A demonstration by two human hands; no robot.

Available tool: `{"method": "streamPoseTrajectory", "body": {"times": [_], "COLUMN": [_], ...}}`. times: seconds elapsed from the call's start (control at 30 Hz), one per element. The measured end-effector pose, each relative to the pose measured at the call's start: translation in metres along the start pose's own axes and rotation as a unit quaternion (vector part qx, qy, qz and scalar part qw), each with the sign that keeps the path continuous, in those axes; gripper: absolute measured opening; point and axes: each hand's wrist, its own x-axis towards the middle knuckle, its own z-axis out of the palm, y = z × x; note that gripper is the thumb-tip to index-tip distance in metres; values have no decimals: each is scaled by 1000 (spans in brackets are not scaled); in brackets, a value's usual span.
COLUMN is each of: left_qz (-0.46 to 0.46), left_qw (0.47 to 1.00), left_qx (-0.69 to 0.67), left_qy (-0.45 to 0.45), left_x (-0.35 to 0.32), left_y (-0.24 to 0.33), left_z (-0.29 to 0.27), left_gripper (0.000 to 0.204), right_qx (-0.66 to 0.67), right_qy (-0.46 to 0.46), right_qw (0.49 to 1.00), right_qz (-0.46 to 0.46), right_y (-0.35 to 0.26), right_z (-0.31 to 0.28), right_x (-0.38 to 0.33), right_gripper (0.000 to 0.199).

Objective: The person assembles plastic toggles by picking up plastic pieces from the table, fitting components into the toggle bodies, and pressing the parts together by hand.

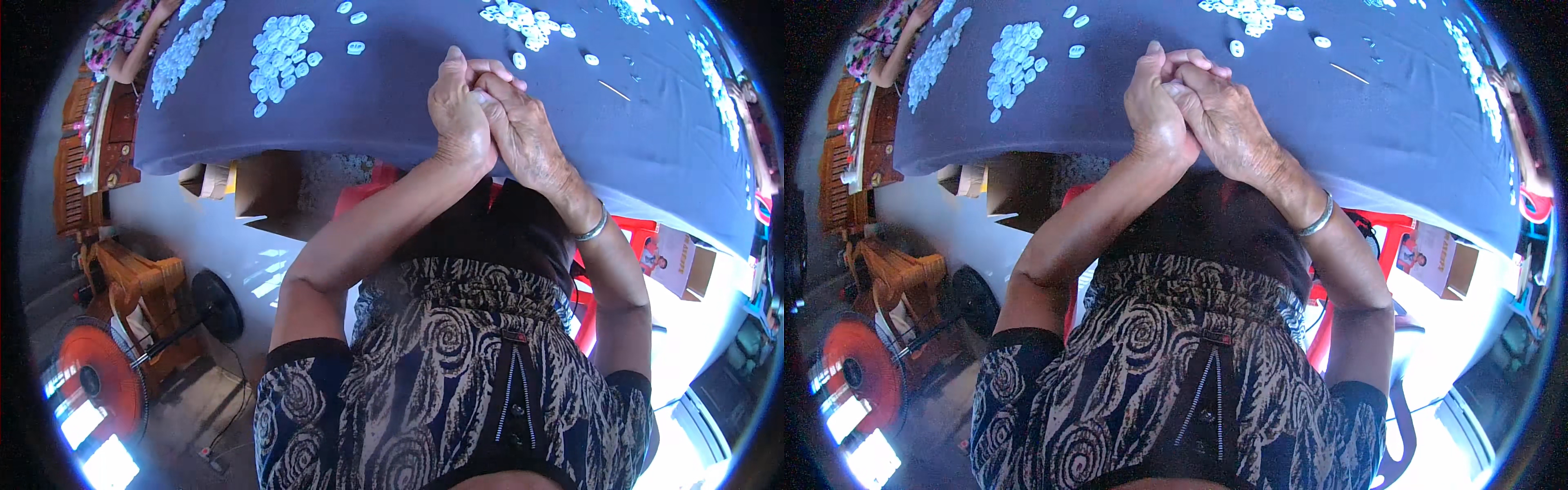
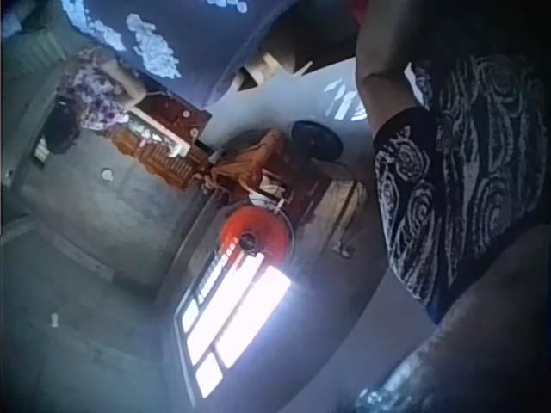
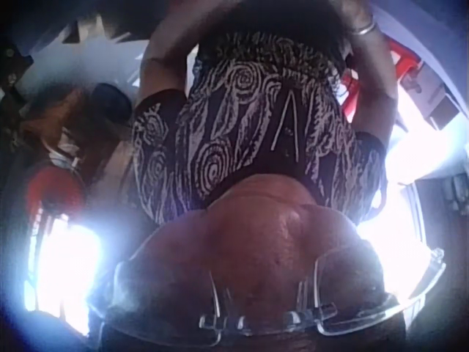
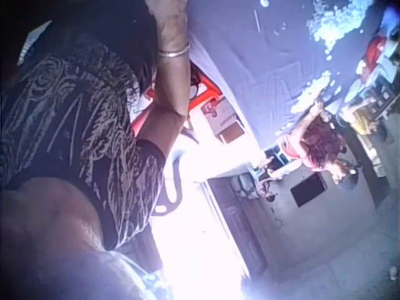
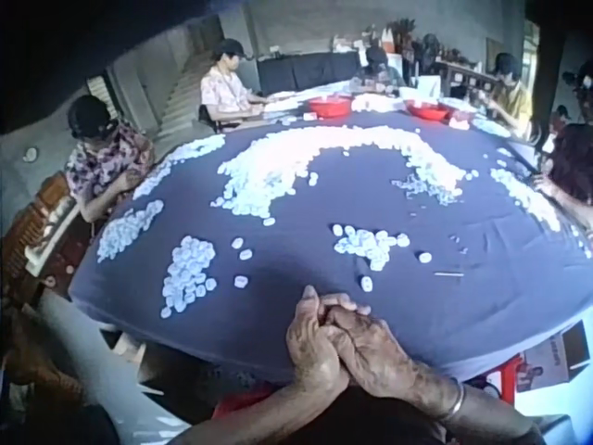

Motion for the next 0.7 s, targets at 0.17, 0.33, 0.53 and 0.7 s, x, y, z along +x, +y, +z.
{"method": "streamPoseTrajectory", "body": {"times": [0.17,0.33,0.53,0.7], "left_qz": [-47,-24,-34,-34], "left_qw": [998,997,992,988], "left_qx": [28,68,108,135], "left_qy": [-11,-31,-51,-67], "left_x": [8,7,1,-2], "left_y": [5,21,22,22], "left_z": [-3,-14,-9,-8], "left_gripper": [48,49,47,46], "right_qx": [-27,-151,-181,-223], "right_qy": [30,36,12,4], "right_qw": [999,984,979,970], "right_qz": [0,-93,-94,-98], "right_y": [7,15,19,17], "right_z": [-5,-9,-17,-19], "right_x": [0,3,0,-2], "right_gripper": [25,31,33,35]}}
